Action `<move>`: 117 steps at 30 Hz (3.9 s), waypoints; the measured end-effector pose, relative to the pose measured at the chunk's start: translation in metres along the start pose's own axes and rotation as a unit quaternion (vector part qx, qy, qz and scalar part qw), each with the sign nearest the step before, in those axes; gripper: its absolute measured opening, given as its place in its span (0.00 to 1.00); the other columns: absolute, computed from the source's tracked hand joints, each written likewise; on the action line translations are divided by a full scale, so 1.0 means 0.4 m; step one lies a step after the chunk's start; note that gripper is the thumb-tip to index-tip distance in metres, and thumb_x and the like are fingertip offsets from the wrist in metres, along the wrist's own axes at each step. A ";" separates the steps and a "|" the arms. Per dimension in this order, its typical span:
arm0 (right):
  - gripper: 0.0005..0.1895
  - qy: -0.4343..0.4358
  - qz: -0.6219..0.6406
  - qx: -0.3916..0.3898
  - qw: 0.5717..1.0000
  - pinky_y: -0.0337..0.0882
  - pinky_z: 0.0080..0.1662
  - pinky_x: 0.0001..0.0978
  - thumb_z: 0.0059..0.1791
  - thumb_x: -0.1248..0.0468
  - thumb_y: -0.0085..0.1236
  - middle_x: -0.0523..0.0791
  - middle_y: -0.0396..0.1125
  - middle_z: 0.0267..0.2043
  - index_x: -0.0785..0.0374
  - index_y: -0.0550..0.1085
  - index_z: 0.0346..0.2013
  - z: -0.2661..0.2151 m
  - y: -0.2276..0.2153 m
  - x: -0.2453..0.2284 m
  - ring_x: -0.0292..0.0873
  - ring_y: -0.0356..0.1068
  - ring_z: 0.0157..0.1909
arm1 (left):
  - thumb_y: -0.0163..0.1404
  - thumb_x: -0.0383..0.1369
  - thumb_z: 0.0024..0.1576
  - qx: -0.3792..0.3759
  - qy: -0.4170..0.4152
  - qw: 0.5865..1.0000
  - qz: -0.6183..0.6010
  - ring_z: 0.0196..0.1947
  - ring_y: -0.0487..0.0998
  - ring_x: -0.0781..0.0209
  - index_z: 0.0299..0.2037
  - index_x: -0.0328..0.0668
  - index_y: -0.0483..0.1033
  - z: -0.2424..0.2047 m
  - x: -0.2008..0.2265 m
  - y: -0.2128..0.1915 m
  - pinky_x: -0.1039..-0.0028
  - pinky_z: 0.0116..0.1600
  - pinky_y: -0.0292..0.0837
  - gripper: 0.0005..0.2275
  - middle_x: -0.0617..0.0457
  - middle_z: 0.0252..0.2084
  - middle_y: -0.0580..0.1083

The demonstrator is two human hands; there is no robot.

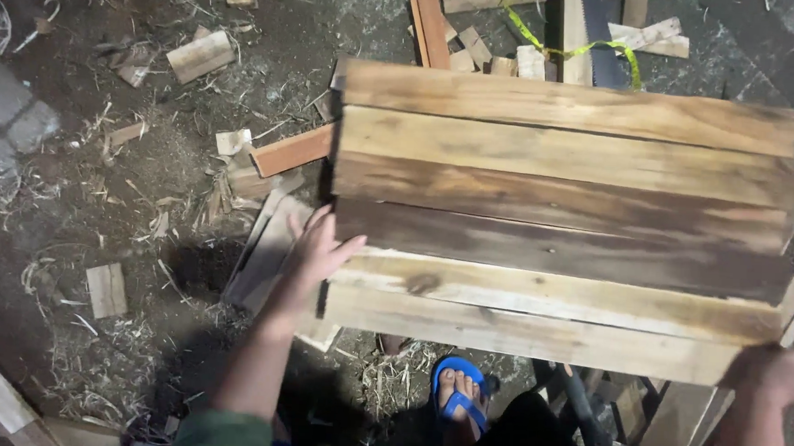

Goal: Joining wooden boards together using a hammer and nails to create a larger wooden panel.

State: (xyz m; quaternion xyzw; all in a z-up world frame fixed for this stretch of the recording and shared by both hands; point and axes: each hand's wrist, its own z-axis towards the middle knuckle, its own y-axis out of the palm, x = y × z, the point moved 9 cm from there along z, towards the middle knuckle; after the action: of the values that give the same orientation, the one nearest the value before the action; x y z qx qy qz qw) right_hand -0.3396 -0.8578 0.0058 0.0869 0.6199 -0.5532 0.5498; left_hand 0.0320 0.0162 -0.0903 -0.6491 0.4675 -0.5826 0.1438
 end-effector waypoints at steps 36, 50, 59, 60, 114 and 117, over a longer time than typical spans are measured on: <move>0.13 -0.056 -0.204 -0.110 0.971 0.68 0.50 0.52 0.64 0.66 0.44 0.65 0.69 0.48 0.79 0.67 0.53 -0.013 0.650 -0.574 0.65 0.70 0.47 | 0.44 0.64 0.57 0.051 -0.020 0.907 0.417 0.36 0.78 0.55 0.39 0.43 0.82 -0.298 -0.147 -0.305 0.63 0.42 0.72 0.30 0.48 0.38 0.79; 0.11 -0.152 -0.152 -0.304 0.928 0.73 0.50 0.44 0.56 0.66 0.55 0.53 0.76 0.40 0.72 0.77 0.49 -0.421 0.590 -1.210 0.51 0.76 0.43 | 0.37 0.62 0.59 -0.070 -0.183 0.889 0.413 0.64 0.75 0.57 0.60 0.58 0.72 -0.884 -0.064 -0.620 0.56 0.71 0.68 0.28 0.56 0.62 0.74; 0.07 -0.158 0.076 -0.487 0.855 0.73 0.35 0.27 0.54 0.73 0.50 0.46 0.71 0.32 0.69 0.73 0.45 -0.700 0.537 -1.336 0.40 0.76 0.32 | 0.38 0.57 0.59 -0.073 -0.382 0.902 0.188 0.53 0.86 0.51 0.70 0.64 0.63 -1.459 -0.373 -0.444 0.56 0.59 0.87 0.29 0.54 0.68 0.70; 0.08 -0.147 0.036 -0.497 0.854 0.75 0.39 0.27 0.52 0.70 0.54 0.47 0.74 0.34 0.70 0.75 0.46 -0.729 0.528 -1.368 0.40 0.78 0.35 | 0.45 0.52 0.59 -0.013 -0.393 0.912 0.114 0.49 0.86 0.54 0.63 0.57 0.72 -1.468 -0.384 -0.437 0.63 0.54 0.83 0.24 0.54 0.58 0.77; 0.06 0.023 0.126 -0.462 0.878 0.72 0.34 0.27 0.50 0.70 0.66 0.46 0.73 0.26 0.65 0.81 0.42 -1.290 1.092 -1.141 0.34 0.70 0.29 | 0.59 0.31 0.56 0.114 -0.253 0.884 -0.376 0.33 0.83 0.38 0.63 0.38 0.64 -0.599 -0.287 0.019 0.66 0.32 0.85 0.25 0.26 0.50 0.75; 0.09 -0.025 0.104 -0.467 0.878 0.75 0.38 0.32 0.49 0.70 0.67 0.48 0.75 0.29 0.64 0.81 0.44 -1.329 1.106 -1.181 0.37 0.73 0.32 | 0.58 0.31 0.57 0.124 -0.249 0.849 -0.448 0.41 0.81 0.29 0.62 0.35 0.64 -0.614 -0.284 0.042 0.59 0.38 0.86 0.24 0.20 0.52 0.72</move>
State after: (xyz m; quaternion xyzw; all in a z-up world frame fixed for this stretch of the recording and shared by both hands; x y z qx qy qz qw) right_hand -0.1543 -0.0410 -0.0030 -0.1296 0.7793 -0.1409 0.5966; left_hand -0.1809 0.1831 -0.1045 -0.8883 -0.0022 -0.4555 0.0581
